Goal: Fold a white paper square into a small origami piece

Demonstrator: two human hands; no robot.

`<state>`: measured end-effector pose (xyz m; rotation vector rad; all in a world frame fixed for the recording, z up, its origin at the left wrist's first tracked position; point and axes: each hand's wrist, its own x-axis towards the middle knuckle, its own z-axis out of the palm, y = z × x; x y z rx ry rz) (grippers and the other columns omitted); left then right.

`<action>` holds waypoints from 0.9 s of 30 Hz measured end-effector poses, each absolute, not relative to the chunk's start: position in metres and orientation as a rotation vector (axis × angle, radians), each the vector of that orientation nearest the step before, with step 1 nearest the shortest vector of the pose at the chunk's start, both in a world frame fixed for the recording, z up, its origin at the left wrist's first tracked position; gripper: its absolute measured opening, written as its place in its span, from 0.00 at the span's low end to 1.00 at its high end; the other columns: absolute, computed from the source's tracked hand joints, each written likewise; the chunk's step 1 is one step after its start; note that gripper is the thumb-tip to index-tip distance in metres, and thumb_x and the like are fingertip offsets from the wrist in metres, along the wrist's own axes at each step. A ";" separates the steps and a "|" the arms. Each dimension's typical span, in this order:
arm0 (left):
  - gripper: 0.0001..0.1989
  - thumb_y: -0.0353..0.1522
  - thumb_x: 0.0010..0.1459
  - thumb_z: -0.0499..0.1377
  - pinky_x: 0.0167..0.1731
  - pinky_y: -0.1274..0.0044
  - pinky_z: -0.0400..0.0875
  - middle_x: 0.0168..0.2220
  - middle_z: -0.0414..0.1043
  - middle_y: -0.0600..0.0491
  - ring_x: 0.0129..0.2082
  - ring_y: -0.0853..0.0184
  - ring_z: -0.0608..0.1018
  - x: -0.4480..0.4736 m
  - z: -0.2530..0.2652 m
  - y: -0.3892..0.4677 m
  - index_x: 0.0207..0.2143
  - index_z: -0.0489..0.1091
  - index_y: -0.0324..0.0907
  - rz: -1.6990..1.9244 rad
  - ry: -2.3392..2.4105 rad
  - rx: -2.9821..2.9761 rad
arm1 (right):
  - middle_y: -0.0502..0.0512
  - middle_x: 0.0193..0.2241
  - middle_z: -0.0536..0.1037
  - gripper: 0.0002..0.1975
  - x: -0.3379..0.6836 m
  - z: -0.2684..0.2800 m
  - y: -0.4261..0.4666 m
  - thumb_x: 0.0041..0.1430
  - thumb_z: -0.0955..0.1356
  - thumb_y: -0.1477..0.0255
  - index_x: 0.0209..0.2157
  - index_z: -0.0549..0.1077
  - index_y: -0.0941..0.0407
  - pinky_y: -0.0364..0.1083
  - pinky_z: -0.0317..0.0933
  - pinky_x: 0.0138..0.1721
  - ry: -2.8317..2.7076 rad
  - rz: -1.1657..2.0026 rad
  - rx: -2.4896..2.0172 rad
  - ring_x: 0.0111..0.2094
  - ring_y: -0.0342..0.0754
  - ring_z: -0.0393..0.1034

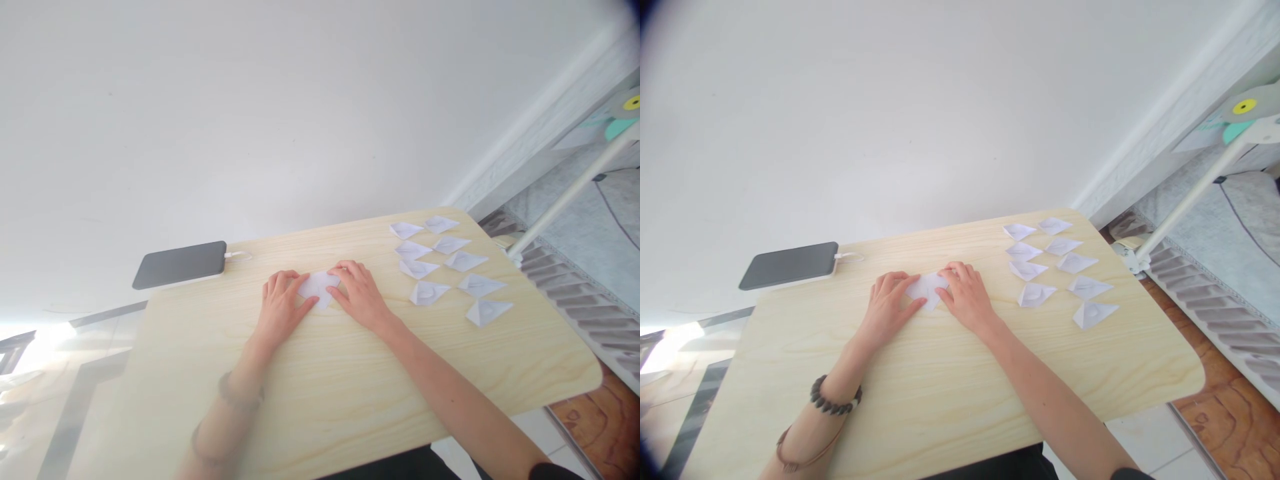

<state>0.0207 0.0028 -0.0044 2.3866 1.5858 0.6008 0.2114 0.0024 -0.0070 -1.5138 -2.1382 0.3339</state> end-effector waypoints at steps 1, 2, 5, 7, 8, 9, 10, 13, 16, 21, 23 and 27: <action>0.19 0.39 0.54 0.57 0.47 0.63 0.58 0.45 0.63 0.48 0.48 0.57 0.63 0.021 -0.005 0.003 0.48 0.64 0.46 0.603 1.588 2.384 | 0.57 0.45 0.66 0.15 0.211 -0.007 0.002 0.58 0.62 0.67 0.47 0.66 0.53 0.53 0.57 0.47 -2.132 0.341 -1.503 0.45 0.52 0.60; 0.19 0.39 0.54 0.57 0.47 0.63 0.58 0.45 0.63 0.48 0.48 0.57 0.63 0.021 -0.005 0.003 0.48 0.64 0.46 0.610 1.592 2.377 | 0.57 0.45 0.66 0.16 0.211 -0.008 0.002 0.58 0.62 0.67 0.48 0.65 0.53 0.53 0.57 0.48 -2.123 0.350 -1.490 0.46 0.52 0.60; 0.19 0.40 0.53 0.58 0.47 0.63 0.59 0.44 0.63 0.48 0.47 0.57 0.63 0.020 -0.007 0.003 0.48 0.64 0.46 0.635 1.587 2.362 | 0.57 0.44 0.65 0.19 0.211 -0.009 0.002 0.58 0.62 0.68 0.51 0.62 0.53 0.52 0.59 0.48 -2.094 0.385 -1.454 0.46 0.51 0.61; 0.20 0.40 0.53 0.57 0.47 0.63 0.59 0.44 0.62 0.48 0.47 0.57 0.63 0.019 -0.009 0.003 0.48 0.64 0.46 0.646 1.576 2.359 | 0.57 0.43 0.65 0.19 0.211 -0.010 0.002 0.57 0.63 0.68 0.51 0.62 0.53 0.52 0.59 0.48 -2.069 0.409 -1.441 0.46 0.51 0.61; 0.20 0.40 0.53 0.57 0.47 0.63 0.59 0.44 0.62 0.48 0.47 0.58 0.63 0.018 -0.010 0.004 0.49 0.63 0.47 0.648 1.572 2.357 | 0.57 0.42 0.64 0.19 0.212 -0.010 0.002 0.57 0.63 0.68 0.51 0.62 0.53 0.52 0.59 0.48 -2.055 0.419 -1.437 0.45 0.51 0.61; 0.21 0.40 0.53 0.57 0.47 0.63 0.59 0.44 0.62 0.48 0.47 0.58 0.64 0.018 -0.010 0.004 0.49 0.63 0.47 0.649 1.571 2.355 | 0.57 0.42 0.64 0.18 0.212 -0.010 0.002 0.57 0.63 0.68 0.50 0.63 0.53 0.52 0.59 0.48 -2.041 0.427 -1.433 0.45 0.50 0.61; 0.21 0.41 0.53 0.57 0.47 0.63 0.59 0.44 0.62 0.48 0.46 0.58 0.64 0.018 -0.010 0.004 0.50 0.62 0.47 0.648 1.573 2.353 | 0.56 0.41 0.64 0.17 0.212 -0.011 0.002 0.56 0.63 0.68 0.49 0.64 0.52 0.52 0.60 0.48 -2.027 0.435 -1.430 0.45 0.50 0.62; 0.21 0.41 0.53 0.57 0.46 0.63 0.59 0.43 0.61 0.48 0.45 0.58 0.64 0.018 -0.009 0.004 0.50 0.63 0.47 0.649 1.571 2.355 | 0.56 0.40 0.64 0.15 0.213 -0.012 0.002 0.56 0.64 0.69 0.46 0.66 0.52 0.51 0.60 0.47 -2.007 0.449 -1.424 0.44 0.50 0.62; 0.20 0.40 0.53 0.57 0.47 0.64 0.60 0.42 0.61 0.48 0.45 0.59 0.64 0.018 -0.009 0.004 0.49 0.63 0.47 0.666 1.547 2.352 | 0.56 0.40 0.65 0.17 0.212 -0.011 0.002 0.56 0.64 0.69 0.48 0.65 0.53 0.51 0.59 0.48 -2.013 0.443 -1.421 0.44 0.50 0.62; 0.22 0.38 0.53 0.58 0.47 0.65 0.61 0.42 0.59 0.48 0.44 0.60 0.64 0.018 -0.010 0.004 0.51 0.62 0.44 0.711 1.492 2.315 | 0.58 0.43 0.64 0.21 0.212 -0.011 0.002 0.56 0.64 0.67 0.52 0.61 0.54 0.52 0.59 0.49 -2.022 0.415 -1.460 0.46 0.51 0.61; 0.21 0.37 0.53 0.58 0.48 0.65 0.62 0.42 0.59 0.48 0.44 0.60 0.64 0.018 -0.011 0.004 0.50 0.63 0.44 0.725 1.468 2.309 | 0.58 0.44 0.64 0.22 0.211 -0.011 0.002 0.56 0.64 0.66 0.52 0.61 0.54 0.52 0.59 0.49 -2.037 0.396 -1.479 0.46 0.52 0.60; 0.21 0.36 0.53 0.59 0.47 0.66 0.63 0.41 0.59 0.48 0.43 0.61 0.64 0.019 -0.009 0.003 0.49 0.63 0.45 0.751 1.463 2.287 | 0.59 0.44 0.63 0.21 0.210 -0.010 0.002 0.56 0.64 0.66 0.51 0.62 0.55 0.52 0.59 0.49 -2.047 0.375 -1.495 0.45 0.51 0.60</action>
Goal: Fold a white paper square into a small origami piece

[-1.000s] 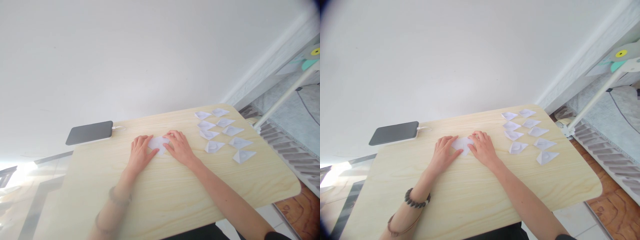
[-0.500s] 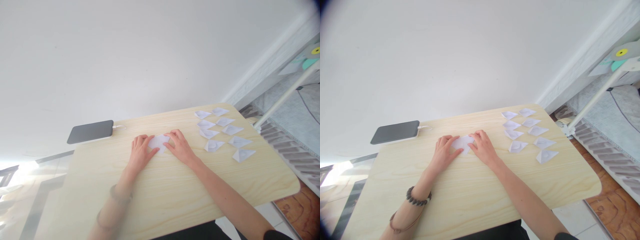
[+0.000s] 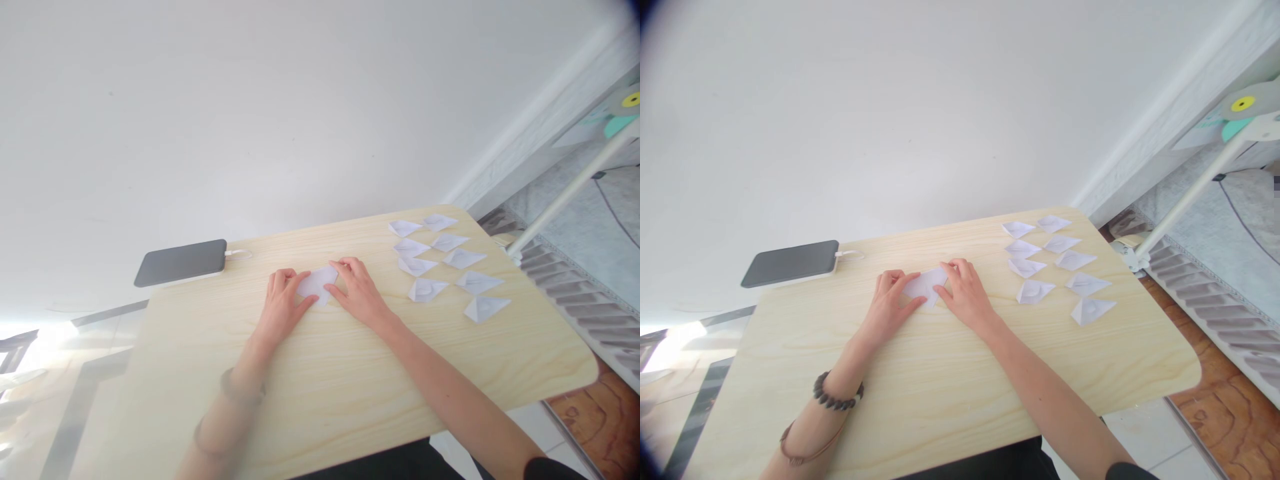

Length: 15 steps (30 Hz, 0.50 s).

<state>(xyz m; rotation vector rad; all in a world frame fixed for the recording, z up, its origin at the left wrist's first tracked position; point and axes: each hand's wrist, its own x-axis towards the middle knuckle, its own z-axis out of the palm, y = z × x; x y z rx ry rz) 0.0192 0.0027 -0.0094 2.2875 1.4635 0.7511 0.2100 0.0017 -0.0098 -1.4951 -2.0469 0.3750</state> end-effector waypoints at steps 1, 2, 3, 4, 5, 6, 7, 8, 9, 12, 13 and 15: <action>0.20 0.36 0.52 0.59 0.47 0.66 0.63 0.41 0.59 0.48 0.43 0.61 0.64 0.020 -0.009 0.002 0.49 0.64 0.45 0.757 1.470 2.283 | 0.59 0.44 0.64 0.20 0.210 -0.009 0.001 0.56 0.64 0.66 0.50 0.63 0.55 0.52 0.59 0.48 -2.050 0.373 -1.494 0.45 0.51 0.60; 0.20 0.36 0.52 0.59 0.47 0.66 0.63 0.41 0.59 0.48 0.43 0.61 0.64 0.020 -0.009 0.002 0.49 0.64 0.45 0.761 1.474 2.279 | 0.59 0.44 0.64 0.19 0.210 -0.009 0.001 0.56 0.64 0.66 0.50 0.64 0.55 0.51 0.59 0.48 -2.053 0.369 -1.492 0.44 0.51 0.61; 0.20 0.35 0.52 0.59 0.47 0.66 0.63 0.42 0.59 0.49 0.44 0.61 0.64 0.020 -0.009 0.002 0.48 0.64 0.45 0.763 1.471 2.278 | 0.59 0.44 0.64 0.19 0.210 -0.009 0.001 0.56 0.64 0.66 0.49 0.64 0.55 0.52 0.59 0.48 -2.055 0.364 -1.488 0.44 0.51 0.60; 0.19 0.35 0.52 0.59 0.47 0.67 0.63 0.42 0.59 0.49 0.44 0.61 0.64 0.020 -0.008 0.002 0.48 0.64 0.45 0.766 1.465 2.276 | 0.59 0.44 0.64 0.19 0.210 -0.009 0.001 0.56 0.64 0.66 0.49 0.64 0.56 0.52 0.59 0.48 -2.056 0.357 -1.482 0.44 0.52 0.60; 0.19 0.35 0.52 0.59 0.48 0.67 0.63 0.43 0.59 0.49 0.45 0.61 0.64 0.020 -0.009 0.002 0.48 0.64 0.45 0.768 1.454 2.277 | 0.59 0.44 0.64 0.19 0.210 -0.009 0.001 0.56 0.64 0.66 0.49 0.64 0.56 0.52 0.59 0.48 -2.055 0.350 -1.472 0.45 0.52 0.60; 0.19 0.35 0.53 0.59 0.48 0.68 0.62 0.44 0.59 0.48 0.45 0.61 0.64 0.020 -0.009 0.003 0.48 0.64 0.44 0.766 1.441 2.280 | 0.59 0.44 0.64 0.19 0.210 -0.010 0.001 0.56 0.64 0.66 0.49 0.64 0.56 0.53 0.59 0.48 -2.055 0.346 -1.461 0.45 0.52 0.60; 0.19 0.35 0.53 0.59 0.48 0.67 0.62 0.44 0.59 0.48 0.46 0.61 0.64 0.019 -0.009 0.003 0.48 0.63 0.44 0.763 1.430 2.285 | 0.59 0.44 0.64 0.19 0.210 -0.010 0.002 0.56 0.64 0.67 0.49 0.64 0.56 0.53 0.59 0.48 -2.054 0.344 -1.450 0.45 0.53 0.60; 0.20 0.36 0.53 0.58 0.48 0.67 0.62 0.44 0.60 0.48 0.47 0.61 0.63 0.019 -0.010 0.003 0.49 0.63 0.44 0.759 1.423 2.291 | 0.59 0.44 0.65 0.18 0.211 -0.011 0.002 0.56 0.64 0.67 0.48 0.63 0.55 0.53 0.60 0.48 -2.051 0.344 -1.439 0.45 0.53 0.60; 0.20 0.36 0.53 0.58 0.49 0.66 0.61 0.44 0.60 0.48 0.47 0.60 0.63 0.019 -0.010 0.003 0.49 0.62 0.44 0.755 1.418 2.298 | 0.59 0.43 0.65 0.18 0.211 -0.011 0.002 0.56 0.65 0.67 0.48 0.63 0.55 0.53 0.60 0.48 -2.050 0.346 -1.431 0.45 0.53 0.60; 0.22 0.37 0.54 0.57 0.49 0.65 0.61 0.44 0.60 0.48 0.46 0.60 0.63 0.018 -0.011 0.004 0.51 0.61 0.44 0.739 1.416 2.321 | 0.58 0.43 0.65 0.17 0.211 -0.012 0.003 0.56 0.64 0.67 0.48 0.64 0.55 0.53 0.60 0.47 -2.048 0.351 -1.418 0.45 0.52 0.61; 0.22 0.37 0.54 0.57 0.49 0.65 0.61 0.44 0.60 0.48 0.46 0.60 0.63 0.018 -0.011 0.004 0.52 0.61 0.45 0.734 1.417 2.329 | 0.58 0.42 0.65 0.17 0.211 -0.013 0.003 0.56 0.64 0.67 0.47 0.64 0.55 0.52 0.60 0.47 -2.051 0.351 -1.416 0.45 0.52 0.61; 0.23 0.37 0.55 0.57 0.49 0.65 0.61 0.43 0.60 0.48 0.46 0.60 0.63 0.018 -0.011 0.004 0.53 0.60 0.45 0.728 1.419 2.346 | 0.59 0.42 0.65 0.17 0.211 -0.012 0.002 0.56 0.64 0.68 0.47 0.64 0.56 0.51 0.61 0.47 -2.057 0.348 -1.418 0.45 0.52 0.61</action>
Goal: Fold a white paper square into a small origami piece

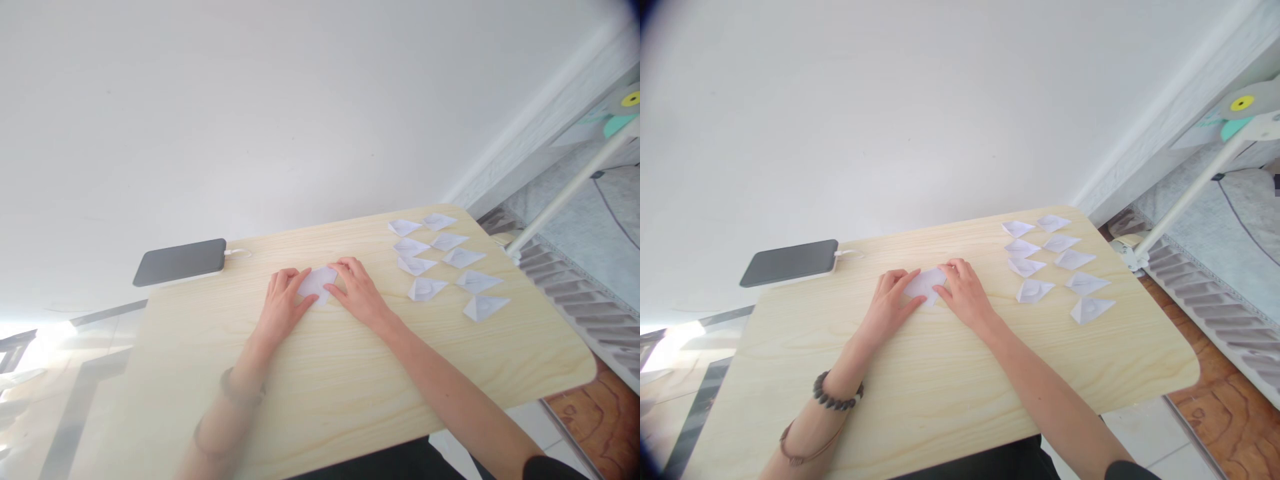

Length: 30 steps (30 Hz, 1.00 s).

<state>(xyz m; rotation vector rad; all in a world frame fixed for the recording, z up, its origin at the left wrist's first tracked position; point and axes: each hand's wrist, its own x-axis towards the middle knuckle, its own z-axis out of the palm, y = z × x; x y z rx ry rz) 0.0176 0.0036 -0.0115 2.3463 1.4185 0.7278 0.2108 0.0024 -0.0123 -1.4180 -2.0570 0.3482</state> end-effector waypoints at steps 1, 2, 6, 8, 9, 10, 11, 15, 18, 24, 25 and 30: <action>0.23 0.37 0.55 0.57 0.49 0.65 0.61 0.43 0.60 0.48 0.46 0.60 0.63 0.018 -0.012 0.004 0.53 0.60 0.45 0.726 1.418 2.355 | 0.59 0.42 0.65 0.17 0.210 -0.012 0.002 0.56 0.64 0.67 0.47 0.65 0.56 0.51 0.61 0.47 -2.059 0.343 -1.421 0.45 0.52 0.61; 0.23 0.38 0.55 0.56 0.48 0.65 0.61 0.43 0.60 0.47 0.46 0.60 0.63 0.018 -0.012 0.003 0.53 0.60 0.45 0.725 1.417 2.361 | 0.59 0.42 0.65 0.17 0.210 -0.012 0.002 0.56 0.64 0.67 0.47 0.65 0.56 0.51 0.61 0.47 -2.060 0.336 -1.428 0.44 0.52 0.62; 0.22 0.38 0.55 0.56 0.48 0.66 0.62 0.43 0.59 0.47 0.45 0.61 0.63 0.018 -0.012 0.003 0.52 0.62 0.45 0.720 1.420 2.368 | 0.59 0.42 0.66 0.18 0.209 -0.011 0.001 0.56 0.65 0.65 0.47 0.65 0.56 0.52 0.60 0.46 -2.055 0.280 -1.490 0.44 0.53 0.62; 0.22 0.38 0.55 0.56 0.48 0.66 0.62 0.43 0.59 0.47 0.45 0.61 0.63 0.018 -0.012 0.003 0.52 0.62 0.45 0.721 1.425 2.366 | 0.60 0.42 0.66 0.19 0.209 -0.012 0.001 0.55 0.65 0.63 0.47 0.65 0.56 0.53 0.60 0.45 -2.028 0.244 -1.540 0.44 0.54 0.62; 0.22 0.38 0.55 0.56 0.48 0.66 0.62 0.43 0.59 0.47 0.45 0.61 0.63 0.018 -0.012 0.003 0.52 0.62 0.45 0.722 1.426 2.366 | 0.60 0.42 0.67 0.20 0.209 -0.012 0.001 0.54 0.66 0.62 0.46 0.65 0.56 0.54 0.60 0.45 -2.010 0.228 -1.564 0.44 0.54 0.62; 0.22 0.38 0.55 0.56 0.48 0.66 0.62 0.43 0.59 0.47 0.45 0.61 0.63 0.018 -0.012 0.003 0.52 0.62 0.45 0.724 1.427 2.365 | 0.60 0.41 0.67 0.21 0.209 -0.013 0.001 0.53 0.66 0.61 0.46 0.65 0.56 0.55 0.60 0.44 -1.992 0.215 -1.584 0.44 0.55 0.62; 0.22 0.38 0.55 0.56 0.47 0.66 0.62 0.43 0.59 0.47 0.45 0.61 0.63 0.018 -0.012 0.003 0.52 0.62 0.45 0.725 1.427 2.362 | 0.60 0.41 0.67 0.21 0.210 -0.014 0.002 0.52 0.66 0.60 0.46 0.65 0.56 0.55 0.59 0.44 -1.980 0.207 -1.600 0.44 0.55 0.62; 0.22 0.38 0.55 0.56 0.47 0.65 0.62 0.43 0.59 0.47 0.45 0.61 0.63 0.018 -0.011 0.003 0.52 0.62 0.45 0.719 1.424 2.349 | 0.59 0.42 0.66 0.20 0.210 -0.017 0.003 0.51 0.67 0.59 0.43 0.66 0.56 0.55 0.59 0.44 -1.971 0.208 -1.617 0.44 0.55 0.62; 0.21 0.38 0.55 0.56 0.48 0.65 0.62 0.43 0.59 0.47 0.45 0.61 0.63 0.018 -0.010 0.003 0.52 0.62 0.45 0.715 1.422 2.351 | 0.59 0.43 0.65 0.20 0.211 -0.018 0.003 0.51 0.67 0.60 0.43 0.66 0.56 0.54 0.58 0.45 -1.963 0.229 -1.600 0.46 0.55 0.61; 0.21 0.37 0.55 0.56 0.48 0.66 0.62 0.43 0.58 0.47 0.45 0.60 0.63 0.019 -0.011 0.002 0.52 0.61 0.45 0.731 1.413 2.373 | 0.59 0.45 0.63 0.20 0.212 -0.020 0.004 0.50 0.68 0.62 0.44 0.65 0.55 0.55 0.58 0.46 -1.941 0.288 -1.575 0.48 0.54 0.61; 0.21 0.37 0.55 0.56 0.48 0.66 0.62 0.43 0.58 0.47 0.45 0.61 0.63 0.019 -0.011 0.002 0.52 0.61 0.45 0.732 1.413 2.373 | 0.59 0.45 0.63 0.20 0.212 -0.020 0.004 0.50 0.68 0.62 0.44 0.65 0.54 0.55 0.58 0.46 -1.937 0.297 -1.569 0.48 0.54 0.61; 0.21 0.35 0.55 0.56 0.47 0.66 0.63 0.43 0.58 0.47 0.44 0.61 0.63 0.021 -0.009 0.001 0.52 0.61 0.45 0.734 1.415 2.358 | 0.58 0.45 0.63 0.21 0.213 -0.020 0.004 0.48 0.69 0.63 0.44 0.65 0.54 0.55 0.57 0.47 -1.914 0.322 -1.554 0.49 0.54 0.60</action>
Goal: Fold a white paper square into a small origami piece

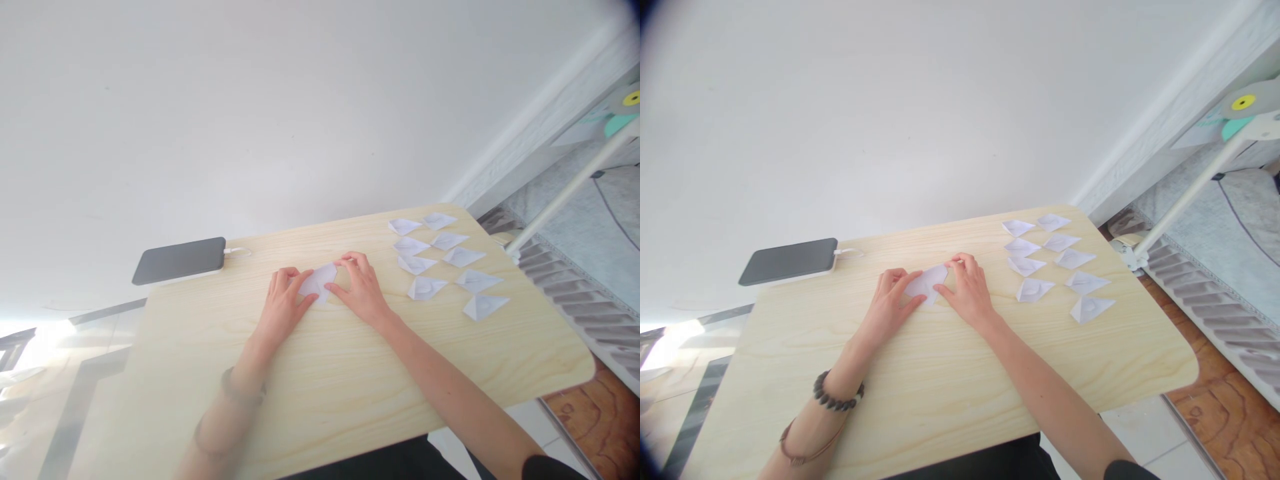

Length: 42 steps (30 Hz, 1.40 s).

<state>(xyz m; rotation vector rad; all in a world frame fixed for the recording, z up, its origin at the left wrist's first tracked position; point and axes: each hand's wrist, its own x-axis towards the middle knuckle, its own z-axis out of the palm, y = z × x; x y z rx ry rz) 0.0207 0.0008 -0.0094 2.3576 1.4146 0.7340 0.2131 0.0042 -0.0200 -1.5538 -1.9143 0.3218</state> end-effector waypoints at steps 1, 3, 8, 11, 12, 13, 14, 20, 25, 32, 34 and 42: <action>0.21 0.35 0.55 0.57 0.47 0.66 0.63 0.43 0.58 0.48 0.44 0.61 0.63 0.021 -0.009 0.001 0.51 0.61 0.45 0.735 1.417 2.355 | 0.58 0.45 0.63 0.21 0.213 -0.020 0.004 0.48 0.69 0.63 0.44 0.65 0.54 0.55 0.58 0.47 -1.911 0.324 -1.552 0.49 0.54 0.60; 0.21 0.35 0.55 0.57 0.47 0.66 0.63 0.43 0.58 0.48 0.44 0.61 0.64 0.021 -0.009 0.000 0.51 0.61 0.45 0.734 1.421 2.353 | 0.58 0.45 0.63 0.21 0.213 -0.020 0.004 0.48 0.69 0.63 0.45 0.65 0.53 0.55 0.58 0.47 -1.905 0.326 -1.549 0.49 0.54 0.60; 0.20 0.35 0.55 0.56 0.47 0.65 0.63 0.42 0.58 0.48 0.44 0.61 0.64 0.021 -0.009 0.001 0.51 0.61 0.45 0.745 1.410 2.359 | 0.59 0.45 0.63 0.21 0.213 -0.020 0.004 0.48 0.69 0.63 0.44 0.65 0.54 0.55 0.58 0.47 -1.897 0.330 -1.546 0.49 0.54 0.60; 0.20 0.35 0.55 0.56 0.47 0.65 0.63 0.43 0.58 0.48 0.44 0.61 0.64 0.021 -0.009 0.001 0.51 0.61 0.45 0.746 1.410 2.359 | 0.59 0.45 0.63 0.21 0.213 -0.020 0.004 0.48 0.69 0.63 0.44 0.65 0.54 0.56 0.58 0.46 -1.892 0.335 -1.542 0.49 0.55 0.60; 0.20 0.35 0.55 0.56 0.47 0.65 0.63 0.43 0.58 0.47 0.44 0.61 0.64 0.021 -0.009 0.001 0.51 0.61 0.45 0.747 1.410 2.358 | 0.59 0.45 0.63 0.21 0.213 -0.020 0.004 0.48 0.69 0.63 0.44 0.65 0.53 0.56 0.58 0.46 -1.891 0.336 -1.539 0.49 0.55 0.60; 0.20 0.35 0.55 0.56 0.47 0.65 0.63 0.43 0.58 0.47 0.44 0.61 0.64 0.021 -0.009 0.000 0.51 0.61 0.46 0.749 1.409 2.356 | 0.59 0.45 0.63 0.21 0.213 -0.020 0.004 0.48 0.69 0.63 0.44 0.65 0.53 0.56 0.58 0.46 -1.892 0.337 -1.535 0.49 0.55 0.60; 0.20 0.35 0.56 0.56 0.47 0.65 0.63 0.43 0.58 0.48 0.45 0.60 0.64 0.021 -0.009 0.000 0.51 0.61 0.46 0.751 1.408 2.355 | 0.58 0.45 0.63 0.21 0.213 -0.020 0.004 0.48 0.69 0.63 0.44 0.65 0.53 0.56 0.58 0.46 -1.892 0.338 -1.533 0.49 0.55 0.60; 0.20 0.35 0.56 0.55 0.48 0.66 0.63 0.44 0.57 0.47 0.45 0.61 0.64 0.021 -0.008 0.000 0.51 0.60 0.45 0.735 1.408 2.361 | 0.59 0.45 0.63 0.21 0.214 -0.021 0.005 0.48 0.69 0.63 0.44 0.65 0.54 0.56 0.58 0.46 -1.888 0.346 -1.524 0.49 0.55 0.60; 0.20 0.36 0.56 0.55 0.48 0.67 0.62 0.44 0.57 0.47 0.45 0.61 0.63 0.021 -0.008 0.000 0.52 0.60 0.44 0.709 1.416 2.357 | 0.59 0.45 0.63 0.22 0.214 -0.022 0.005 0.47 0.69 0.63 0.43 0.64 0.55 0.54 0.59 0.46 -1.879 0.341 -1.515 0.48 0.54 0.61; 0.21 0.35 0.55 0.56 0.46 0.65 0.63 0.43 0.58 0.48 0.44 0.61 0.65 0.021 -0.009 0.000 0.52 0.60 0.46 0.766 1.413 2.341 | 0.58 0.44 0.64 0.18 0.213 -0.019 0.004 0.48 0.69 0.64 0.41 0.64 0.53 0.54 0.58 0.44 -1.894 0.329 -1.518 0.48 0.54 0.61; 0.21 0.35 0.55 0.56 0.47 0.65 0.63 0.43 0.58 0.48 0.44 0.61 0.65 0.021 -0.010 0.000 0.52 0.61 0.46 0.774 1.407 2.339 | 0.57 0.43 0.66 0.15 0.213 -0.017 0.003 0.51 0.67 0.64 0.40 0.64 0.53 0.53 0.58 0.44 -1.916 0.333 -1.493 0.46 0.53 0.62; 0.19 0.33 0.55 0.57 0.43 0.71 0.67 0.42 0.61 0.50 0.43 0.65 0.69 0.017 -0.006 0.003 0.50 0.62 0.47 0.800 1.321 2.170 | 0.52 0.31 0.73 0.05 0.214 -0.013 0.003 0.57 0.62 0.69 0.35 0.66 0.54 0.47 0.61 0.37 -1.840 0.477 -1.426 0.32 0.46 0.67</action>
